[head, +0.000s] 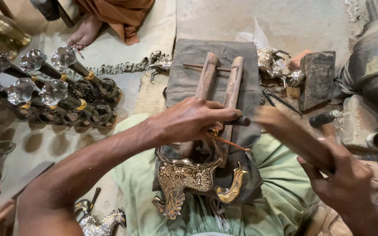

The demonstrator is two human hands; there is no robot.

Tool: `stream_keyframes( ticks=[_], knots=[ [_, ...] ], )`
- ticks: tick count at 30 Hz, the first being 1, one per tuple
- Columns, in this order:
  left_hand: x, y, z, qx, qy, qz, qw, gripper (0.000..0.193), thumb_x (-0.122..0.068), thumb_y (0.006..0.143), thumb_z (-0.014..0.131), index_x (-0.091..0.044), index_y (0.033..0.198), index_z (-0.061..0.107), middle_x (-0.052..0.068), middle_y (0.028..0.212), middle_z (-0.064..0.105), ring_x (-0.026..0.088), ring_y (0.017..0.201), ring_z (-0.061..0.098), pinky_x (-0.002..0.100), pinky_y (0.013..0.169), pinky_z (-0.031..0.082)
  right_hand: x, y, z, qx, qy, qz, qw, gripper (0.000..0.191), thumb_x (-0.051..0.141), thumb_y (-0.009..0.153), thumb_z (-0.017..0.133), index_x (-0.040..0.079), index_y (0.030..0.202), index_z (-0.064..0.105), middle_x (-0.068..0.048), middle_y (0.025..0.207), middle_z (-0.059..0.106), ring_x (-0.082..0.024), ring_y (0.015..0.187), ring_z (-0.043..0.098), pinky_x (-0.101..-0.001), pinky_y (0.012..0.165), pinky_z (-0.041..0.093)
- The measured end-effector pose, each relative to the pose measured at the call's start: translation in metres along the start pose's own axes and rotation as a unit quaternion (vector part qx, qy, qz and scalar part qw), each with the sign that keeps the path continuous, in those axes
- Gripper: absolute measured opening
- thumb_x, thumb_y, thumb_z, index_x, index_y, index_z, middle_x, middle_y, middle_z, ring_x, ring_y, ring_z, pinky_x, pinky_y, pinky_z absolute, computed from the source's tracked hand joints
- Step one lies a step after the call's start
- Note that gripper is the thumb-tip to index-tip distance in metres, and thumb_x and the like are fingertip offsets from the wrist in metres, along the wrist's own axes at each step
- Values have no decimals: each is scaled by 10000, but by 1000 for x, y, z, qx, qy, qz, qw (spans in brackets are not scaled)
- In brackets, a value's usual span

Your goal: The person sits on the workshop floor with an ornate silver metal ornament resting on a padded cushion and works it with a punch and wooden mallet, repeatedly striking the punch held against the metal surface. The person repositions the punch and rotates the ornament between strikes to work different areas of the decorated piece.

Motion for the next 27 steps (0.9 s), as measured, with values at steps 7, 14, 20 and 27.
stream_keyframes(
  ticks=[7, 14, 20, 27],
  knots=[
    [3, -8, -11, -31, -10, 10, 999, 676, 15, 789, 765, -196, 1398, 561, 110, 1222, 736, 298, 911, 763, 464, 716, 621, -2, 5, -2, 49, -36, 52, 997, 382, 387, 893, 797, 78, 1022, 613, -118, 660, 634, -203, 498, 631, -342, 510, 567],
    [6, -10, -14, -23, -35, -13, 999, 690, 82, 793, 677, -218, 1405, 572, 80, 1199, 753, 273, 908, 784, 442, 736, 634, 35, 26, -37, -73, 83, -75, 991, 724, 323, 848, 780, -50, 1366, 437, -195, 890, 680, -247, 706, 713, -368, 563, 586],
    [5, -14, -21, -41, -48, 16, 998, 726, 91, 750, 684, -201, 1405, 569, 96, 1231, 741, 313, 929, 764, 457, 770, 625, 50, 29, -61, -95, 79, -77, 989, 720, 344, 938, 776, 53, 1490, 417, -185, 998, 694, -257, 801, 744, -357, 624, 594],
    [12, -18, -18, -45, -62, 19, 997, 692, 89, 805, 663, -193, 1429, 559, 90, 1300, 719, 282, 986, 776, 412, 826, 647, 60, 51, -57, -33, 21, -82, 996, 742, 292, 855, 815, 145, 1490, 461, -149, 1085, 716, -241, 808, 738, -366, 645, 601]
  ],
)
Point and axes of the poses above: each hand's wrist, its own y-axis towards the middle knuckle, its own z-axis out of the palm, x = y × z, the point moved 7 cm from there along y, towards the middle knuckle
